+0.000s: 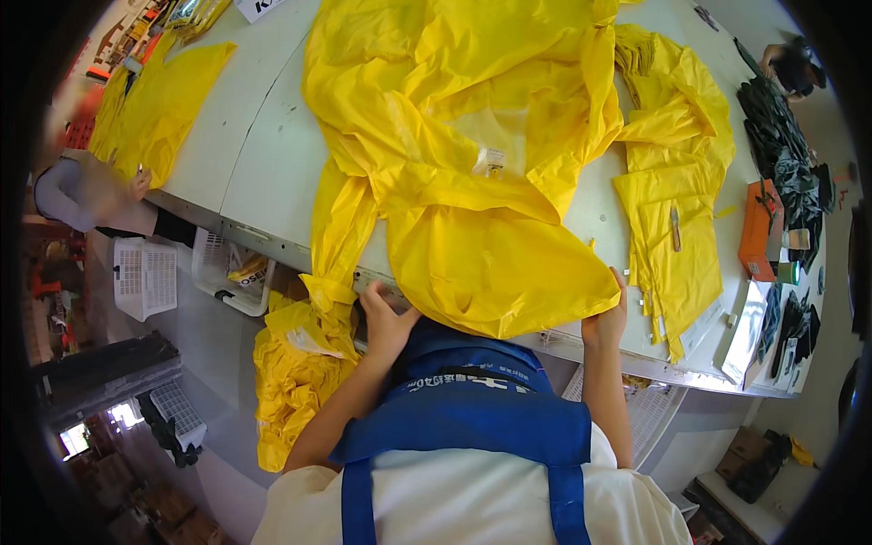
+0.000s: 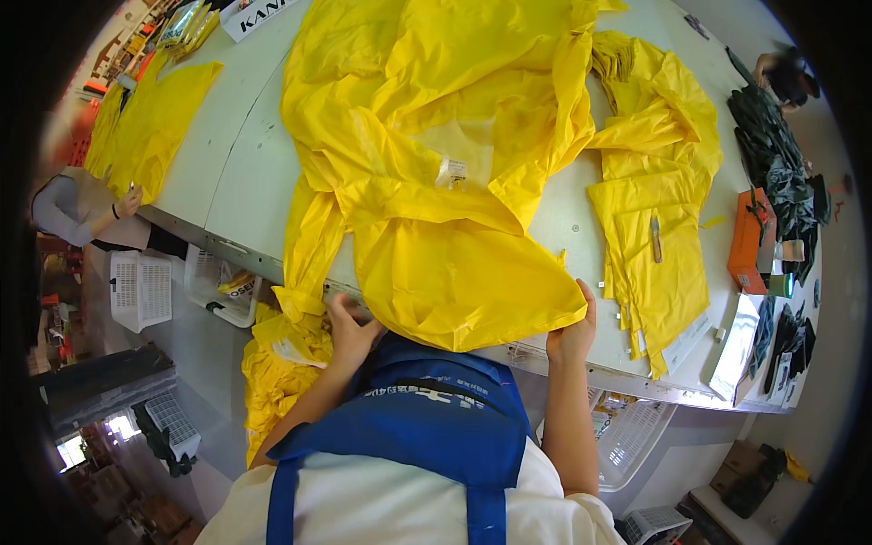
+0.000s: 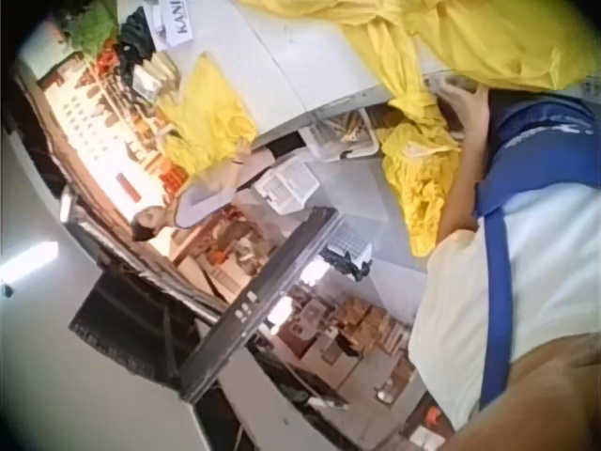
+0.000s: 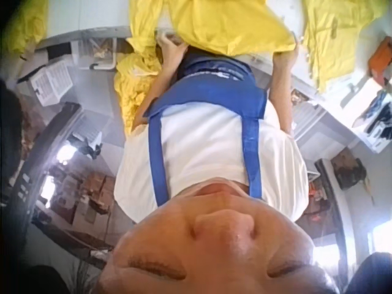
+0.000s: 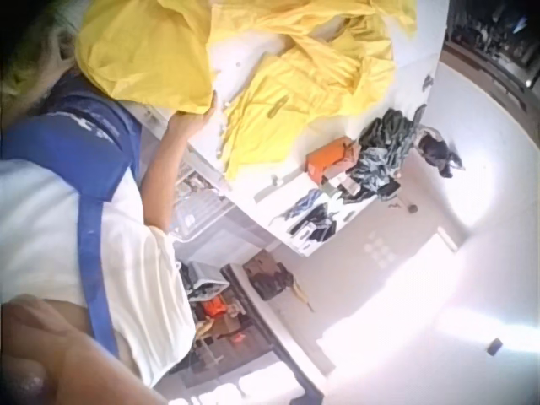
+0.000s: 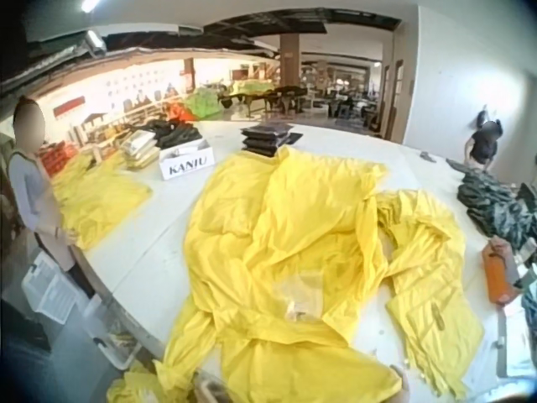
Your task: The person folds yellow poly mailers on a table, aligns edges, and uses a box cutter to trim excess material. The person then stacks the folded mailers and repeats the process with additional mailers.
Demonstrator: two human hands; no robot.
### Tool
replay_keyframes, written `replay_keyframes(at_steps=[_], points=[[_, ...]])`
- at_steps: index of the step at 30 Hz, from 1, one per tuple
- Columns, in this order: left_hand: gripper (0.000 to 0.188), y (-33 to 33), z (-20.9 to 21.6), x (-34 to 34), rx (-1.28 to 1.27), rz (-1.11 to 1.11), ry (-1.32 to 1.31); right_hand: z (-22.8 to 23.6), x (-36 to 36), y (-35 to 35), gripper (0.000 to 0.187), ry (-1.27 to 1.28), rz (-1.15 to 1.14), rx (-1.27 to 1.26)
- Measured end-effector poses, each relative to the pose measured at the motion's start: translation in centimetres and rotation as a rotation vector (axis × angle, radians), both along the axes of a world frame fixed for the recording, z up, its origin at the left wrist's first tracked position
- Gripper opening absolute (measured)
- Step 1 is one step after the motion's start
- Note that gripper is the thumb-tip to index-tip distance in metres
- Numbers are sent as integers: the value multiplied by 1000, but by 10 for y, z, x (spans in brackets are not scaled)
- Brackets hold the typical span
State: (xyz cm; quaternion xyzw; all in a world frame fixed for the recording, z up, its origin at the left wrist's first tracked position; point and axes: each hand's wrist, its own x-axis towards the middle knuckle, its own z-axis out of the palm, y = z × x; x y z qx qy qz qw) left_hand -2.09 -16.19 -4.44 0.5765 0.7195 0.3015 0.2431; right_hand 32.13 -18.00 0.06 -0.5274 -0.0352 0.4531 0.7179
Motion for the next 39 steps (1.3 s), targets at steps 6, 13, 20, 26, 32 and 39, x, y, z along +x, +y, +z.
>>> replay_keyframes(at_steps=[6,13,20,26,32,39], points=[[10,76,33,-46,12,-803,-96,11,70,10,6,-831,564,62],[20,106,38,-32,-53,-942,44,46,31,45,42,-1891,505,-198],[28,134,58,-31,30,-884,188,28,-70,17,33,-1529,1472,101],[26,129,50,-39,15,-787,391,32,-36,-10,17,-1278,2018,-321],[60,70,3,-21,-131,66,-311,25,-78,34,37,-1225,1210,-56],[40,126,-1,-33,-391,114,-744,5,-97,34,83,-1685,1635,-190]])
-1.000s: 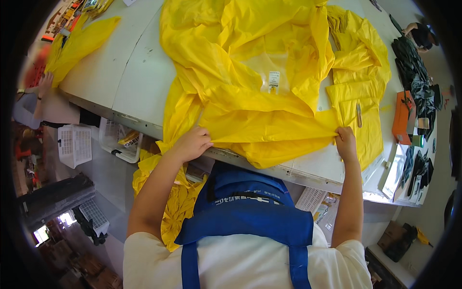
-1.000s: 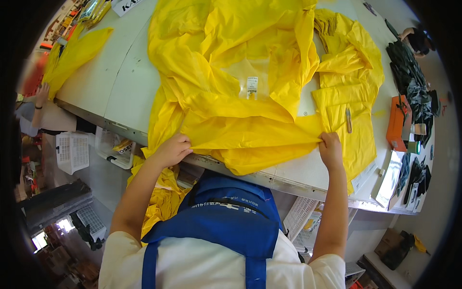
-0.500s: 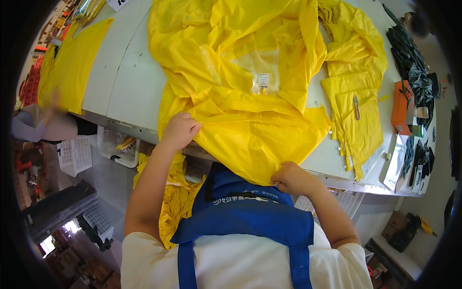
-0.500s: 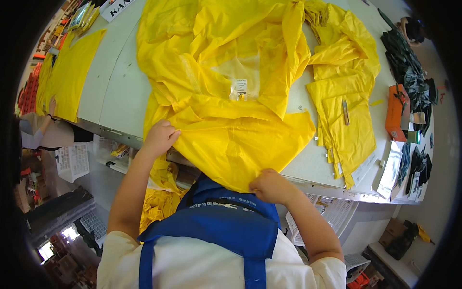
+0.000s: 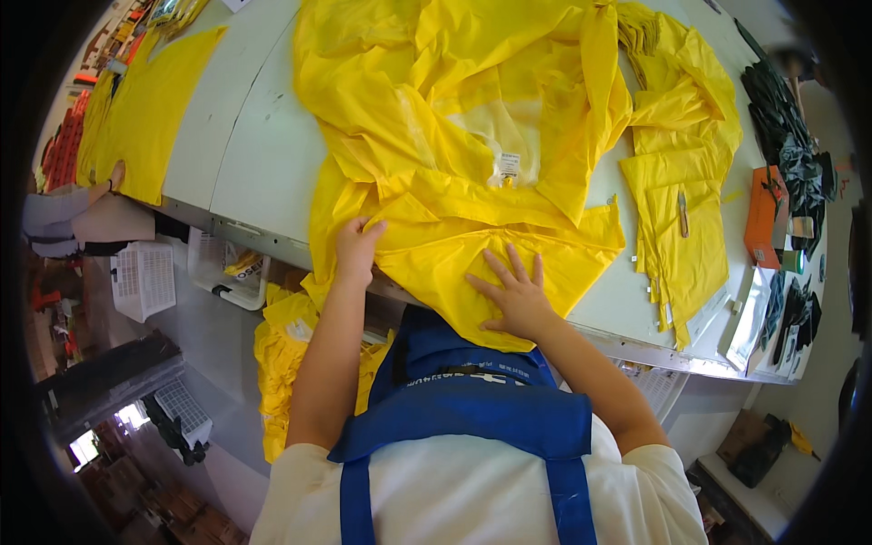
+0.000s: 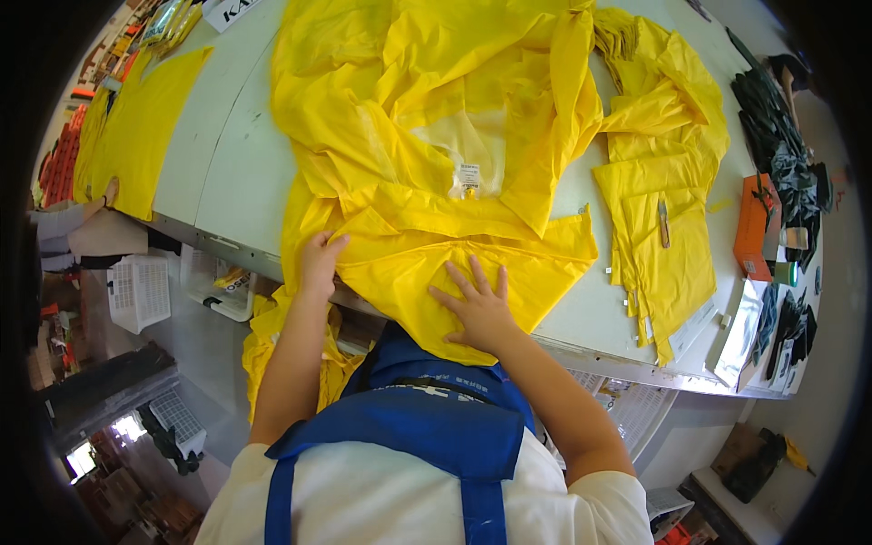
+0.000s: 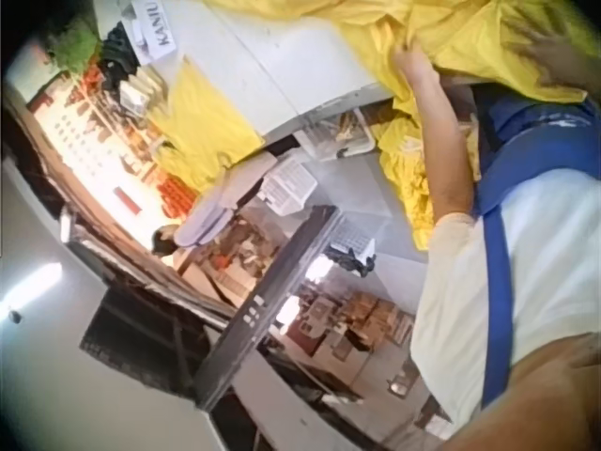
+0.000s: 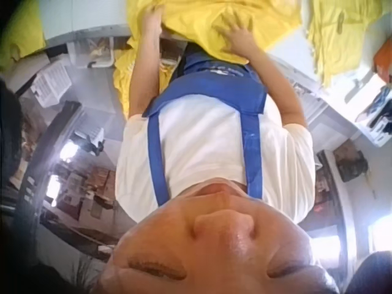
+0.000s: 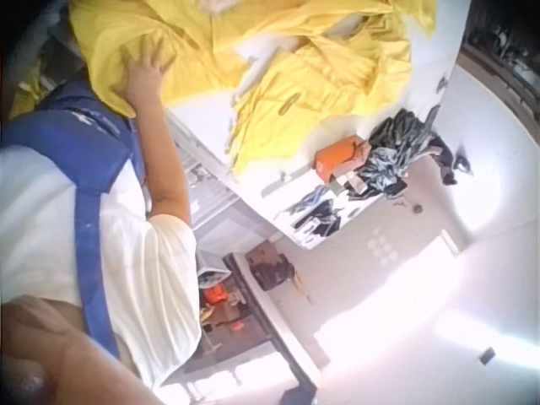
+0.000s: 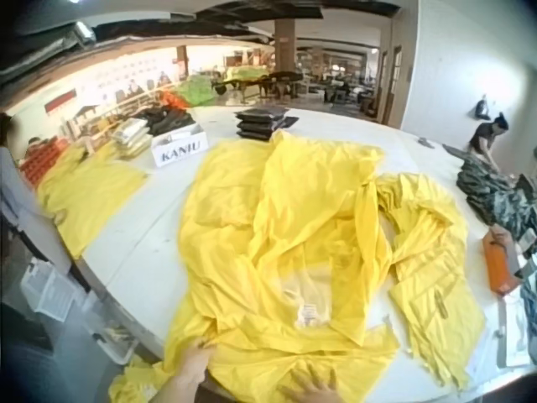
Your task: The person folds yellow poly mailers on a table, aligns edges, and uses a box cutter to trim excess material. The person then stacks the folded mailers and repeats the process with additional mailers.
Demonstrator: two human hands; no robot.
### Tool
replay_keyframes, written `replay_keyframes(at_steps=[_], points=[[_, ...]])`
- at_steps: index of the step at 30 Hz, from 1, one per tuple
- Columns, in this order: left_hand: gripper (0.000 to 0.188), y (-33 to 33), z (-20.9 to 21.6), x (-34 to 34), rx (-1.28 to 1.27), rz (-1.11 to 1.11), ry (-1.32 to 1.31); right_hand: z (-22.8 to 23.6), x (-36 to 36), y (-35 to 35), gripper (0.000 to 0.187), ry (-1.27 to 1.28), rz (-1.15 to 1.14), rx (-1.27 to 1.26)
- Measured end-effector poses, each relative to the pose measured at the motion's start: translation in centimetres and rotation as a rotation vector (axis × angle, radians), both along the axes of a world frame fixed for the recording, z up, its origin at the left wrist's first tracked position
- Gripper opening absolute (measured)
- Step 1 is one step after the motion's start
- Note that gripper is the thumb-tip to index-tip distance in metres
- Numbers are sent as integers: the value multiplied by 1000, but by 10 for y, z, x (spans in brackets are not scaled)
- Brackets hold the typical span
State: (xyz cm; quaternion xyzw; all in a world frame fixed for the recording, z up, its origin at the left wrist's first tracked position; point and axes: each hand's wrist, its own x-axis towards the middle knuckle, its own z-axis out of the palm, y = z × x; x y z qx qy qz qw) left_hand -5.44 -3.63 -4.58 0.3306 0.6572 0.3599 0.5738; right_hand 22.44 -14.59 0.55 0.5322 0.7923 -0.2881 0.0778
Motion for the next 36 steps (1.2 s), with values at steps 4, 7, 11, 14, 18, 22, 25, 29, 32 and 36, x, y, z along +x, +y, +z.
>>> replay_keyframes(at_steps=[4,7,11,14,18,22,25,29,32,36], points=[[26,-13,34,5,172,133,-141,-8,5,25,68,175,-294,280],[26,-24,64,28,232,129,-126,-14,3,86,45,128,-271,730],[34,-22,83,70,271,-184,-95,-32,29,178,30,228,-405,4],[43,-20,100,149,28,-691,192,-39,44,210,32,207,-502,-151],[51,-31,0,182,367,-964,426,-9,68,180,35,851,-666,-53],[55,-18,38,162,437,-1346,795,-8,94,42,54,234,-991,840],[59,-35,16,146,799,-1160,888,-56,87,-47,69,312,-1516,444],[64,-36,0,138,753,-1219,820,-20,71,-28,55,1419,-1796,-28],[64,-30,6,141,748,-1243,812,-21,69,-17,48,1512,-1479,-107],[67,-6,-2,131,469,-955,-10,15,22,9,62,359,-315,361]])
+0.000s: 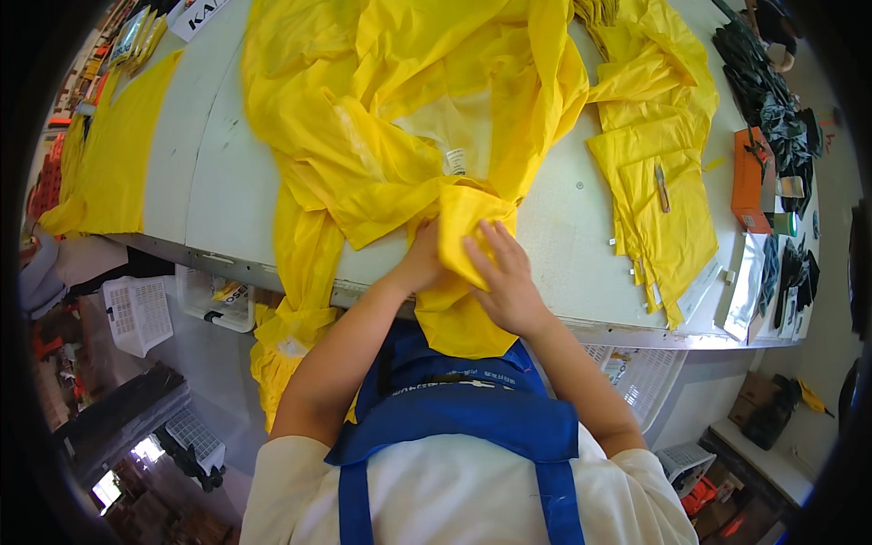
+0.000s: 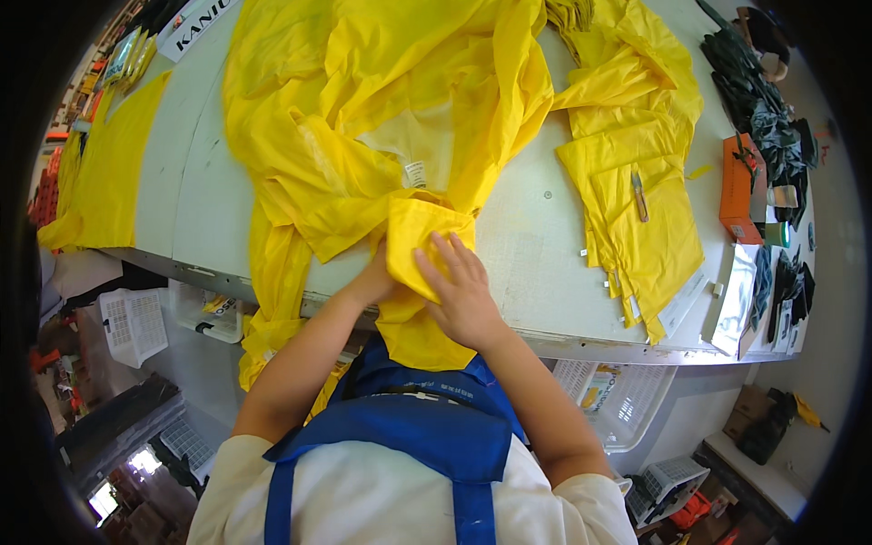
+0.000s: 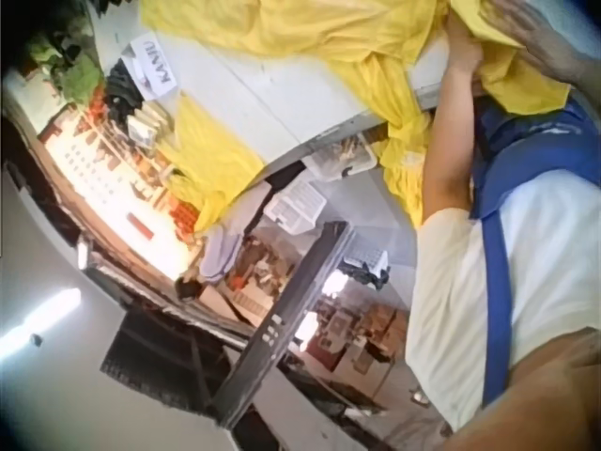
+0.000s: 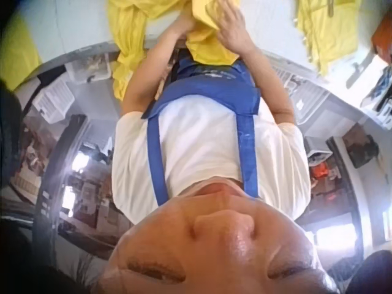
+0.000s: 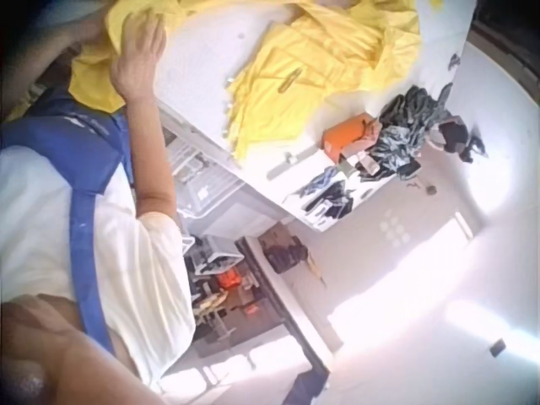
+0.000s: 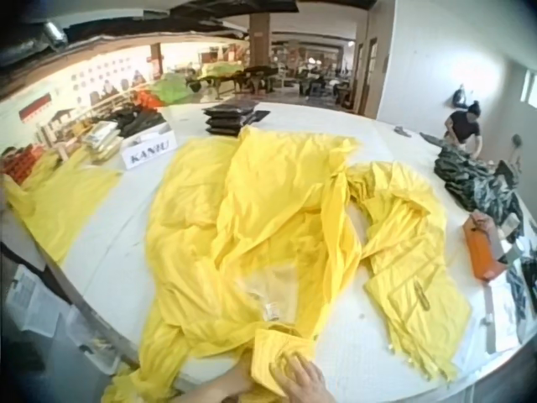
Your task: The person folds yellow poly mailers on a table, aligns edges, and uses a box cutter to trim excess material. The person then stacks the folded mailers and repeats the process with additional mailers.
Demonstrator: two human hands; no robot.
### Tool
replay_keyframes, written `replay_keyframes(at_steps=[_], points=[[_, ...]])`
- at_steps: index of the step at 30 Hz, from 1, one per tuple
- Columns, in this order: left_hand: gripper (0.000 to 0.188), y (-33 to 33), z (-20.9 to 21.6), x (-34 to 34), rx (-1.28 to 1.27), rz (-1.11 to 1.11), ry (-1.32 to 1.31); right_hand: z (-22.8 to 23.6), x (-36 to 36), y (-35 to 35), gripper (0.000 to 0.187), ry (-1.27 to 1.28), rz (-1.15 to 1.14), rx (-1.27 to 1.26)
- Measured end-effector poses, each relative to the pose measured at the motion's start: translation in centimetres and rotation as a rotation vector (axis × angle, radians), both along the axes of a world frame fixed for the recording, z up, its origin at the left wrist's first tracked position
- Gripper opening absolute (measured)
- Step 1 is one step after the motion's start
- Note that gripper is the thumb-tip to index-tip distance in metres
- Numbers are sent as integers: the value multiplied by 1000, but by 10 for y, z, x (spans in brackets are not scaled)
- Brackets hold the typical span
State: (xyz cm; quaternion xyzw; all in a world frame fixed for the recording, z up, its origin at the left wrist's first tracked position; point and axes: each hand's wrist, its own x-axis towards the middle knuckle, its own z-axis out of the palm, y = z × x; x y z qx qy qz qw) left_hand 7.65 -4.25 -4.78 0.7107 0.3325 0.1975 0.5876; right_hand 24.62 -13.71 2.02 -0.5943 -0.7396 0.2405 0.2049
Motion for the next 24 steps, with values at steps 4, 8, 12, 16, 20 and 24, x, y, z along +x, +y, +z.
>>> replay_keyframes(at_steps=[4,8,12,16,20,24], points=[[70,15,18,-30,-726,208,-452,-28,-15,8,64,-280,98,-84],[74,7,9,-26,-450,398,-144,-36,-18,5,62,-357,170,-123],[68,6,23,-20,198,288,441,-30,-8,5,53,-185,204,-113],[53,-23,16,-30,684,-96,450,-29,29,-3,40,109,81,-42],[50,-46,4,-36,717,-163,480,-12,44,-4,34,157,-135,65],[51,-52,-1,-30,739,-125,468,2,13,30,29,210,-86,239]])
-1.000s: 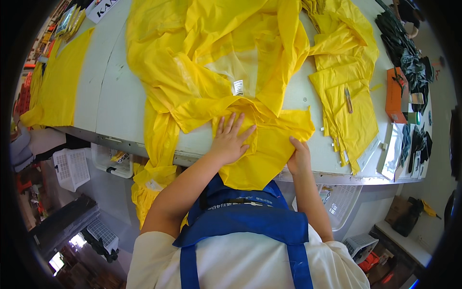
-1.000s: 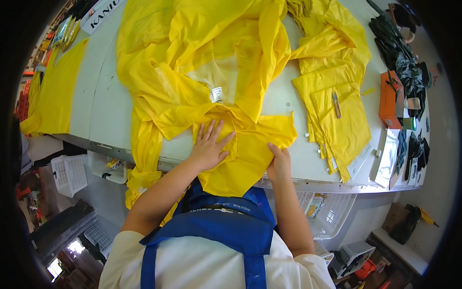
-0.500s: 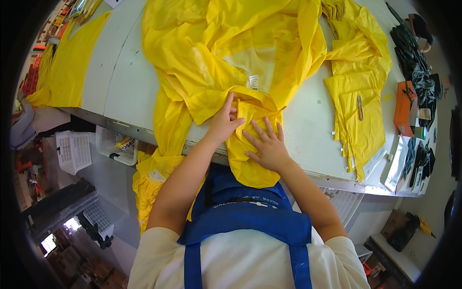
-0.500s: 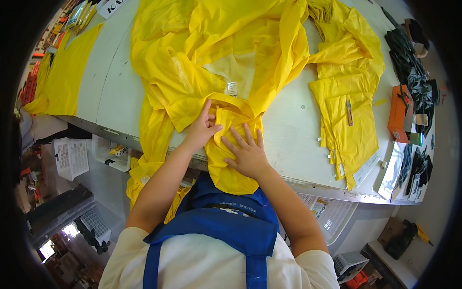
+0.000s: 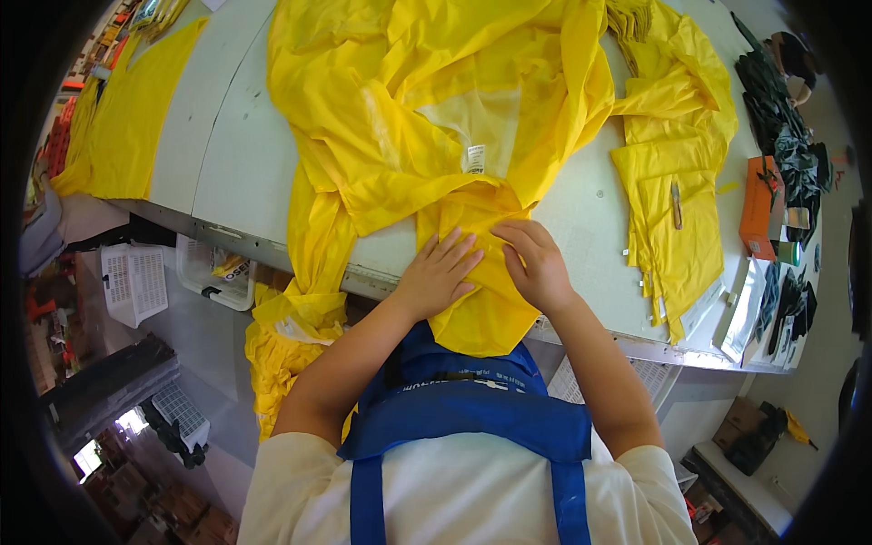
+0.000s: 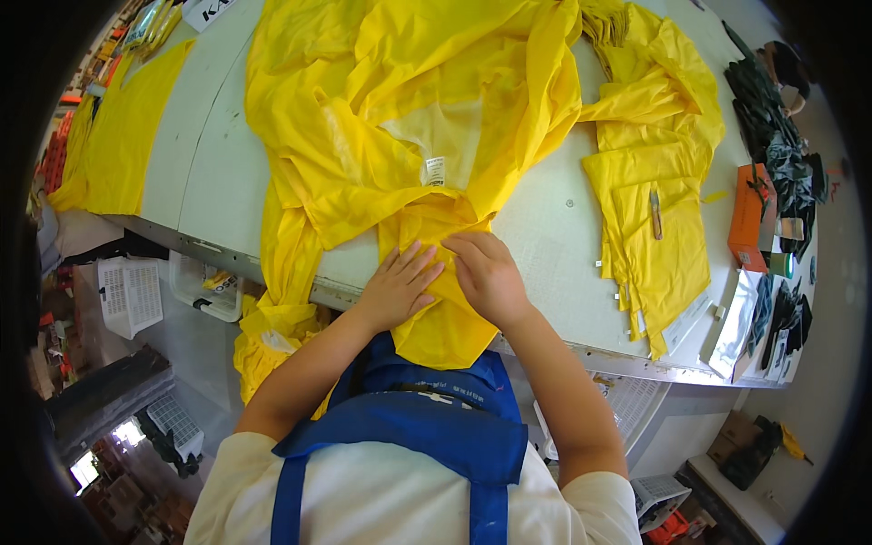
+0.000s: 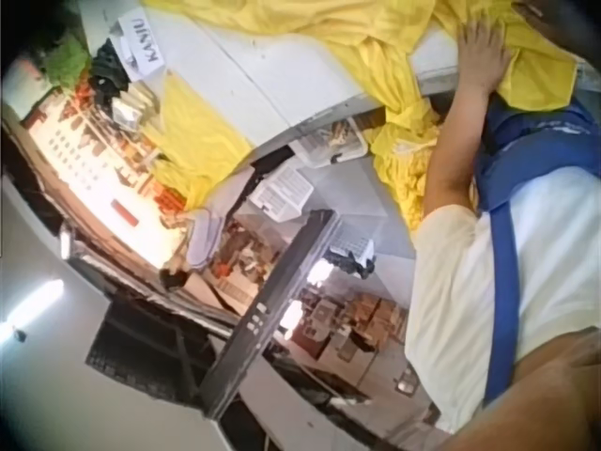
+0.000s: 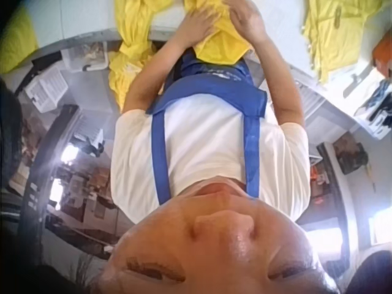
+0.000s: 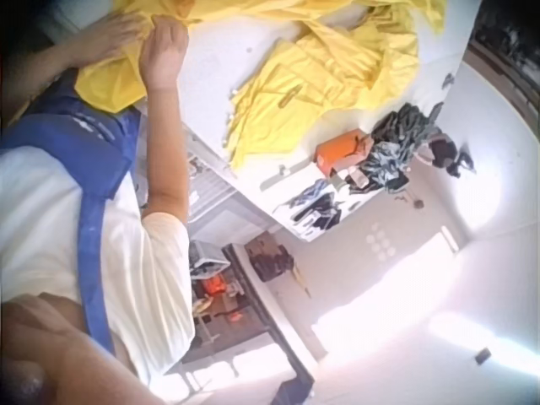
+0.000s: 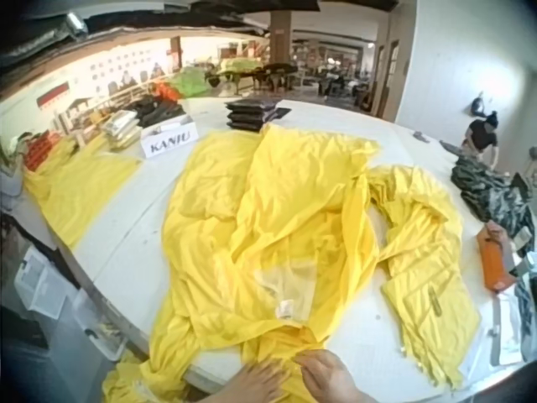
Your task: The person folds yellow poly mailers on a table, aligns edges, and uses a box cutter to trim excess material. The person then stacks the folded mailers and repeats the process with additional mailers.
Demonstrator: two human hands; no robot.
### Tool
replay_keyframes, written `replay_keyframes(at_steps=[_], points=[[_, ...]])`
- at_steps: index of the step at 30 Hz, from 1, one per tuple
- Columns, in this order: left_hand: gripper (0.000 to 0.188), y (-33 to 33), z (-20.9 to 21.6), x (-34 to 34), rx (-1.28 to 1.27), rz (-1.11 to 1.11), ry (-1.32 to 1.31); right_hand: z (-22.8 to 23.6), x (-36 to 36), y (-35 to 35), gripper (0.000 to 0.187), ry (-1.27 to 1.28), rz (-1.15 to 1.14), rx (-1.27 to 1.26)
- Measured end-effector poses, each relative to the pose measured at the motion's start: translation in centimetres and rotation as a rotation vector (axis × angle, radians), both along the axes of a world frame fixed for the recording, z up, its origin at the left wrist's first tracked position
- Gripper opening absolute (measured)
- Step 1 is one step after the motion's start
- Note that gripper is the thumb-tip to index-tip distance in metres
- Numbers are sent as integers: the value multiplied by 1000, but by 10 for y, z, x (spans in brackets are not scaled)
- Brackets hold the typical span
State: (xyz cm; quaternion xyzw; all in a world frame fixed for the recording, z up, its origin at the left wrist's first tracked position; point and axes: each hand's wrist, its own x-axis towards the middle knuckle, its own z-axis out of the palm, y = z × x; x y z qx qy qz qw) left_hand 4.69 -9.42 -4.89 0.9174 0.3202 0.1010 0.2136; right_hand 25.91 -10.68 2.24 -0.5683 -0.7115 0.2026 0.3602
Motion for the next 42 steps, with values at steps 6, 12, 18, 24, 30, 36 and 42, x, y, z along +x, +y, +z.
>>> replay_keyframes(at_steps=[6,12,18,24,30,36,42], points=[[35,11,-12,3,-389,303,-219,-52,147,56,33,-277,-786,222],[21,39,-27,32,-71,924,-406,-71,281,30,57,-666,-1201,-614],[21,47,6,32,-605,893,-762,-48,261,12,33,-391,-965,-96],[19,37,24,28,-154,651,-732,15,55,-24,29,411,-269,-523],[22,32,27,26,3,531,-646,13,-5,-17,28,492,-192,-558],[23,29,28,25,90,474,-639,20,-3,-10,29,331,-140,-625],[24,28,31,25,93,484,-642,20,-5,-8,29,293,-115,-628]])
